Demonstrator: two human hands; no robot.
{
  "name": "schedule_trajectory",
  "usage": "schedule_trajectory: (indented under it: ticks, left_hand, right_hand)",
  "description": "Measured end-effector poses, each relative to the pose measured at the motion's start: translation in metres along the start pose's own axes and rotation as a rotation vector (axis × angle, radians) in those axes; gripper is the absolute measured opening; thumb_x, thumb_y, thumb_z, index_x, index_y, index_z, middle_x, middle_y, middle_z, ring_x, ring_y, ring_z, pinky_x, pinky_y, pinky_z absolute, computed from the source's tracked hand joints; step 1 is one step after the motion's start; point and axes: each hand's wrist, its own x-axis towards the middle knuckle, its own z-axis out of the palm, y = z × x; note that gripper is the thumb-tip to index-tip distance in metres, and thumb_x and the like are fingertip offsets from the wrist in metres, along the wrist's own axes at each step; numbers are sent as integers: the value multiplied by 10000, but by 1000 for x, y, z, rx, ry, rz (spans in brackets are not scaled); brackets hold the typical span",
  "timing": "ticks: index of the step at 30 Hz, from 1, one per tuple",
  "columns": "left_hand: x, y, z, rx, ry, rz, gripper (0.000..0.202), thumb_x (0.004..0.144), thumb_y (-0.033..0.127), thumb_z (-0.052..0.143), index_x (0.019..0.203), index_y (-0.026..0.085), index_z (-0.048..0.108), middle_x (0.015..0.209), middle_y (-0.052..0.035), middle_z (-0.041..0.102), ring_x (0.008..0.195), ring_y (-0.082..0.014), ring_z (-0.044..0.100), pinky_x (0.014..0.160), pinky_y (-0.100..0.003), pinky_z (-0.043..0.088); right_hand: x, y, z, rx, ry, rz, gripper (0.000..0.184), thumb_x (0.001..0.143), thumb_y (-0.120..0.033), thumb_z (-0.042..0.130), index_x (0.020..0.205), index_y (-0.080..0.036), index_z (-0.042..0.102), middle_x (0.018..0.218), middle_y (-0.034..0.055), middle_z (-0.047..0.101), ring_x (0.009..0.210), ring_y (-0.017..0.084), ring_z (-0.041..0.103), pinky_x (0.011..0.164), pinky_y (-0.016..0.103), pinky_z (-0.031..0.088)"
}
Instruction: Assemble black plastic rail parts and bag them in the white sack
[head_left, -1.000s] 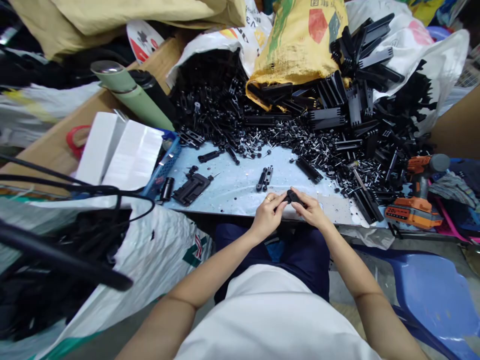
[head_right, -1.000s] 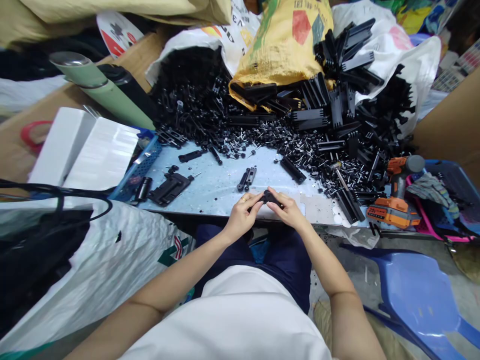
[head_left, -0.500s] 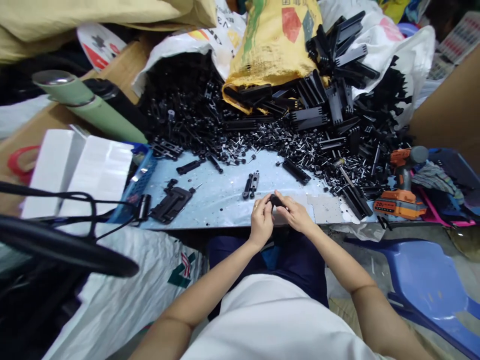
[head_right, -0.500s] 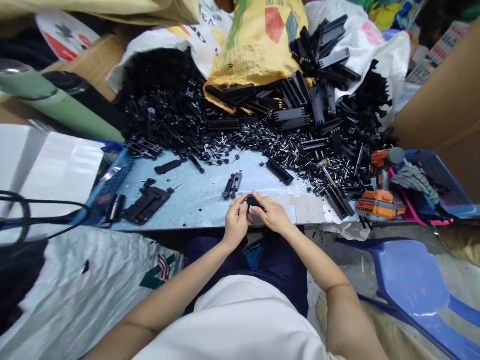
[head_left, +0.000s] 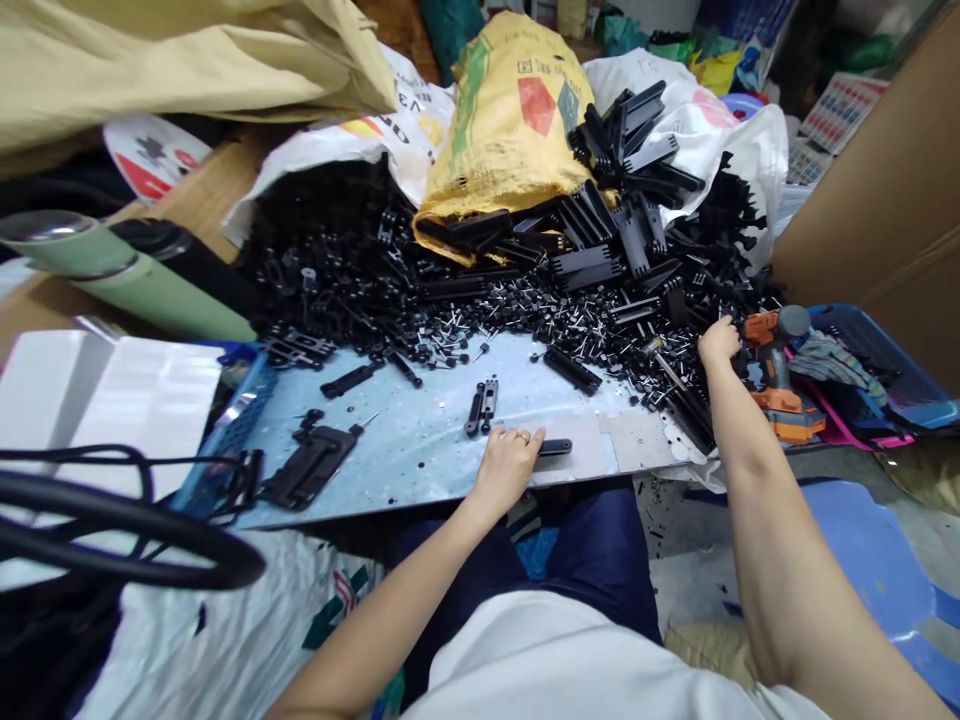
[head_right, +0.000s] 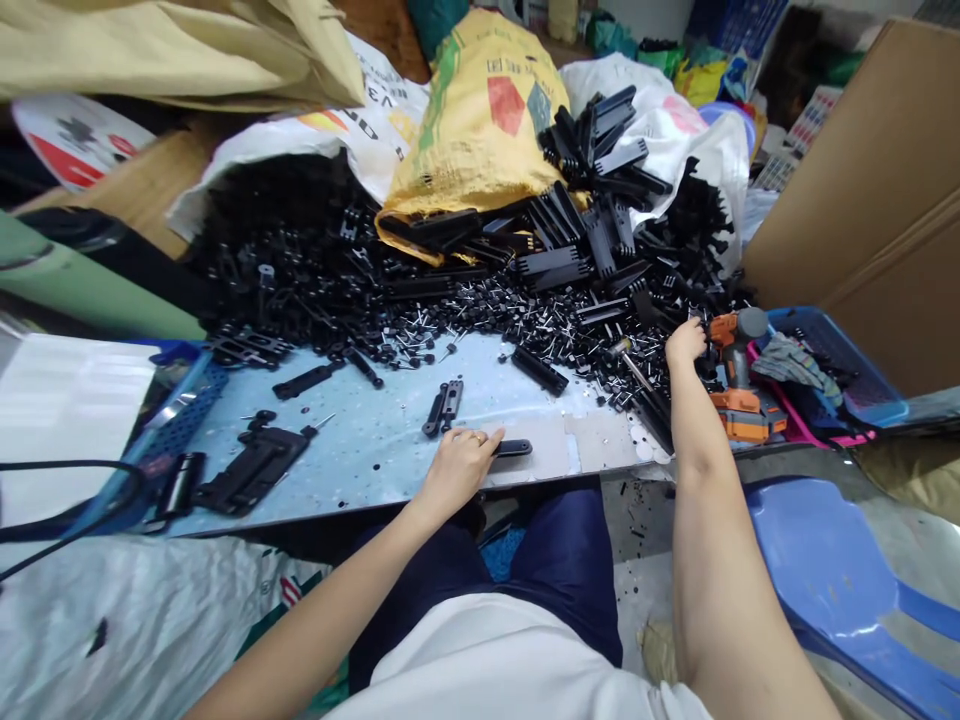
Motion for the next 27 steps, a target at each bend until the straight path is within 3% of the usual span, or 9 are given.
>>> schedule_trajectory:
  ticks: [2, 4, 6, 9, 11, 14, 19, 23, 27]
  left_hand:
    - [-3, 1, -2, 15, -54, -67, 336, 862, 86, 433, 1188, 132, 499, 874, -111, 540, 863, -244, 515, 781, -365, 430]
    - [-4, 1, -3, -26, -110, -79, 325, 888, 149, 476, 1213, 139, 478, 936, -110, 531, 910, -248, 504, 779, -349, 434]
    - [-1, 0, -3, -110, -156, -31, 339, 901, 198, 510, 1232, 152, 456, 998, -101, 518, 963, -241, 488, 821, -333, 430]
    - [7, -1, -2, -229, -205, 37, 302, 909, 187, 496, 1207, 152, 460, 1050, -87, 505, 1009, -224, 469, 899, -324, 403]
    - [11, -1, -4, -268, -211, 54, 276, 914, 182, 471, 1188, 148, 462, 1066, -86, 498, 1035, -225, 457, 932, -338, 384]
    - [13, 0, -8, -279, -209, 50, 304, 908, 287, 524, 1175, 158, 455, 1094, -91, 483, 1065, -250, 441, 926, -373, 382]
    - [11, 2, -10, -285, -200, 46, 671, 696, 575, 753, 1126, 157, 453, 1057, -96, 498, 1010, -285, 470, 903, -396, 377]
    - [11, 1, -5, -303, -147, 87, 746, 642, 594, 788, 1147, 171, 439, 1020, -86, 515, 992, -283, 489, 904, -386, 372]
    - [8, -1, 2, -349, -77, 112, 647, 674, 505, 798, 1096, 159, 450, 1009, -76, 526, 936, -257, 525, 854, -346, 413]
  right_hand:
    - [-10, 0, -4, -7, 1, -58, 420, 869, -60, 352, 1258, 95, 381, 1170, 366, 443, 1120, 270, 464, 883, 412, 329]
    - [-36, -1, -7, -12, -46, -250, 394, 883, -175, 443, 1245, -21, 435, 1205, 259, 483, 1110, 219, 473, 893, 333, 340]
    - [-75, 0, -8, -72, -264, -610, 314, 855, -292, 531, 1115, -116, 530, 1121, 146, 568, 1014, 181, 523, 824, 269, 369]
    - [-141, 6, -4, -270, -777, -1194, 265, 840, -412, 545, 936, -166, 570, 881, 56, 629, 786, 156, 572, 649, 238, 354]
    - [-175, 11, 2, -375, -920, -1354, 291, 877, -443, 477, 929, -170, 566, 844, 49, 626, 733, 148, 575, 586, 235, 307]
    - [-200, 13, 10, -452, -902, -1343, 324, 911, -448, 405, 964, -167, 556, 884, 61, 623, 763, 148, 586, 548, 238, 250]
    - [-202, 9, 6, -515, -846, -1277, 330, 923, -446, 378, 987, -174, 552, 902, 61, 621, 781, 154, 588, 524, 252, 189]
    - [-205, 8, -2, -553, -856, -1244, 346, 926, -457, 360, 1017, -181, 548, 905, 50, 623, 753, 155, 588, 515, 260, 174]
    - [-211, 7, -8, -561, -790, -1261, 350, 934, -446, 341, 1009, -183, 560, 905, 58, 621, 788, 172, 589, 535, 267, 199]
